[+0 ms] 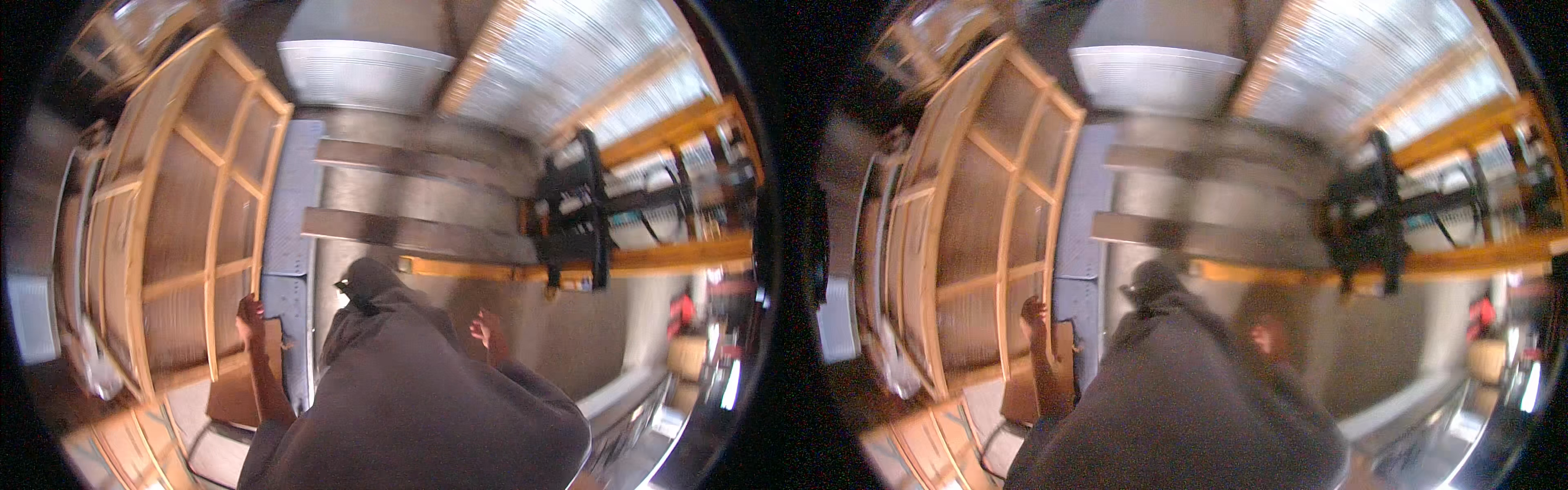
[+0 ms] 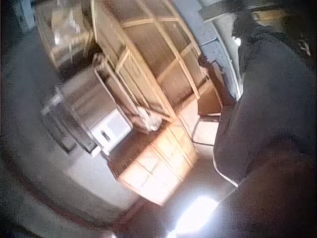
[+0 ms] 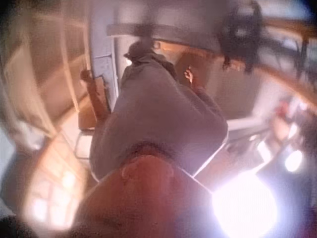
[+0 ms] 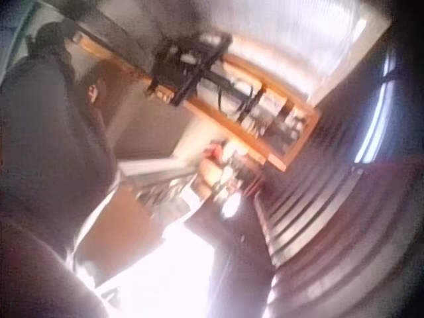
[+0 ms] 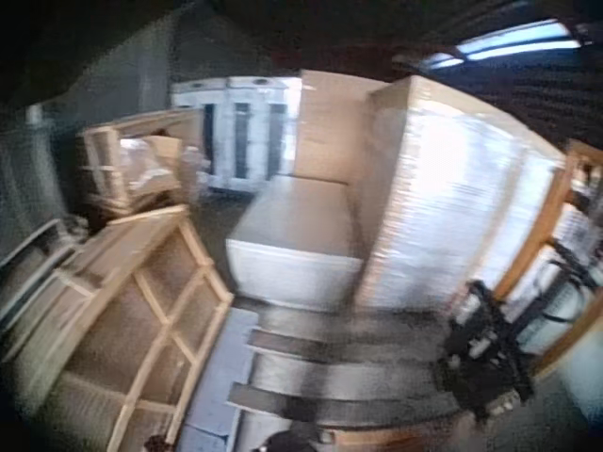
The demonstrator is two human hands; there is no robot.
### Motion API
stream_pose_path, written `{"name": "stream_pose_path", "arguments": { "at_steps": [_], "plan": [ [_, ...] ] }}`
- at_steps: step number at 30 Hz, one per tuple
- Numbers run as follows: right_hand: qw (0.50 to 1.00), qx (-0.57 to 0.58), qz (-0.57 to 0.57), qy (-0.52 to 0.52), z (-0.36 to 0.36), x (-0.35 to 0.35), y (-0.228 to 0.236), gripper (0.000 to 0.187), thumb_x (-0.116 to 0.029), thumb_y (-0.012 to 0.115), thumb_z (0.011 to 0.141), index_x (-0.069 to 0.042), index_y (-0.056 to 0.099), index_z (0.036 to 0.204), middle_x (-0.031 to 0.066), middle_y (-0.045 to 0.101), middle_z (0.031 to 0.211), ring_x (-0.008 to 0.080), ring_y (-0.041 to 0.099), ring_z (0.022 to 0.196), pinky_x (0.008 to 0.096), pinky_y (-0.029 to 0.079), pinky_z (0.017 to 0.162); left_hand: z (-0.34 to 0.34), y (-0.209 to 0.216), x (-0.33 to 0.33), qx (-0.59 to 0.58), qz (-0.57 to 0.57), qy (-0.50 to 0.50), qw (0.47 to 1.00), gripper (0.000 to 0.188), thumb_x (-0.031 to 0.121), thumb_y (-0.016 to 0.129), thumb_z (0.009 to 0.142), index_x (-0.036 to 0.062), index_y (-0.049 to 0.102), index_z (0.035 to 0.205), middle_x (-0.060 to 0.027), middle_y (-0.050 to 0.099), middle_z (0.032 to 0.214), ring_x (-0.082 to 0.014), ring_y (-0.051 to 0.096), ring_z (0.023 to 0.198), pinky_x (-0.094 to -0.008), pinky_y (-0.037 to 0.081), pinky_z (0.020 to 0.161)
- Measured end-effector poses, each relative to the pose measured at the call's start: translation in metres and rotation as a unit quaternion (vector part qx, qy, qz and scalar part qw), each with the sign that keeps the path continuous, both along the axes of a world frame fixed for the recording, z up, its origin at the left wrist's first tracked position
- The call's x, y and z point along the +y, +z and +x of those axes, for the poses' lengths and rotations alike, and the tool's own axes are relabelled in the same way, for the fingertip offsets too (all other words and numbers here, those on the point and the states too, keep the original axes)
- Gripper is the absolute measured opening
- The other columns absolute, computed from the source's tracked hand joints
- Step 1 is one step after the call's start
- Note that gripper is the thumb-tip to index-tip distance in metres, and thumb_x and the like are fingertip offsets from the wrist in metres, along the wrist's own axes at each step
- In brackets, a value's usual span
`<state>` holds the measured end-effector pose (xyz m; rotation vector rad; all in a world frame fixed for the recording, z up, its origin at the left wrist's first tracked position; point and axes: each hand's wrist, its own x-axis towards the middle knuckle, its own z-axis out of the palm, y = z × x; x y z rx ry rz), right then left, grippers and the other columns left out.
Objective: The person moves a large wooden-framed item using a hand truck and a yellow electric pallet jack in a warehouse. They position the item, operate the pallet jack controls, and reposition the item multiple times.
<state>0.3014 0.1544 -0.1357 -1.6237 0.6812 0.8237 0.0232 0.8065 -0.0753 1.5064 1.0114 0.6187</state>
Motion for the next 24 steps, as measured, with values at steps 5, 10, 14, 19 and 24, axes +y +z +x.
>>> {"name": "stream_pose_path", "arguments": {
  "at_steps": [5, 10, 14, 19, 24],
  "plan": [
    [0.999, -0.017, -0.025, -0.034, -0.040, 0.003, 0.006, 0.049, -0.044, 0.055, 0.097, -0.008, 0.051, 0.130, 0.0152, 0.066, 0.101, 0.0258, 0.067, 0.080, 0.0486, 0.055, 0.072, 0.035, -0.046, 0.005, 0.116, -0.200, -0.028, 0.973, 0.033, 0.032, 0.050, 0.101, 0.0032, 0.063, 0.113, -0.0031, 0.063, 0.080, -0.0102, 0.056, 0.068, -0.0251, 0.046, 0.059],
    [0.990, -0.116, -0.081, -0.002, -0.054, 0.012, 0.014, 0.043, -0.043, 0.054, 0.097, -0.008, 0.057, 0.122, 0.0128, 0.067, 0.097, 0.0253, 0.067, 0.077, 0.0459, 0.054, 0.070, 0.082, -0.069, -0.055, 0.145, -0.159, -0.136, 0.967, 0.034, 0.035, 0.048, 0.101, 0.0056, 0.064, 0.107, -0.0036, 0.064, 0.076, -0.0105, 0.056, 0.063, -0.0247, 0.045, 0.056],
    [0.992, -0.019, -0.024, -0.120, -0.051, -0.005, 0.018, 0.042, -0.043, 0.054, 0.097, -0.008, 0.058, 0.120, 0.0105, 0.066, 0.090, 0.0228, 0.065, 0.071, 0.0433, 0.053, 0.067, 0.124, -0.061, -0.097, 0.140, -0.174, -0.232, 0.947, 0.035, 0.035, 0.047, 0.100, 0.0047, 0.064, 0.101, -0.0055, 0.064, 0.075, -0.0130, 0.057, 0.064, -0.0275, 0.047, 0.059],
    [0.985, -0.036, -0.047, -0.161, -0.086, -0.077, 0.007, 0.040, -0.040, 0.054, 0.096, -0.009, 0.059, 0.121, 0.0076, 0.067, 0.085, 0.0211, 0.063, 0.067, 0.0402, 0.052, 0.062, 0.187, -0.053, -0.159, 0.118, -0.097, -0.379, 0.913, 0.028, 0.029, 0.050, 0.098, 0.0051, 0.064, 0.104, -0.0056, 0.065, 0.080, -0.0142, 0.060, 0.067, -0.0288, 0.049, 0.062],
    [0.938, -0.133, -0.317, 0.042, -0.167, -0.197, -0.041, 0.030, -0.032, 0.051, 0.097, -0.009, 0.066, 0.110, 0.0080, 0.070, 0.088, 0.0261, 0.066, 0.073, 0.0397, 0.053, 0.064, 0.273, -0.053, -0.288, 0.213, 0.067, -0.536, 0.814, 0.036, 0.035, 0.049, 0.098, 0.0024, 0.065, 0.101, -0.0161, 0.069, 0.081, -0.0312, 0.068, 0.077, -0.0437, 0.052, 0.071]
  ]
}}
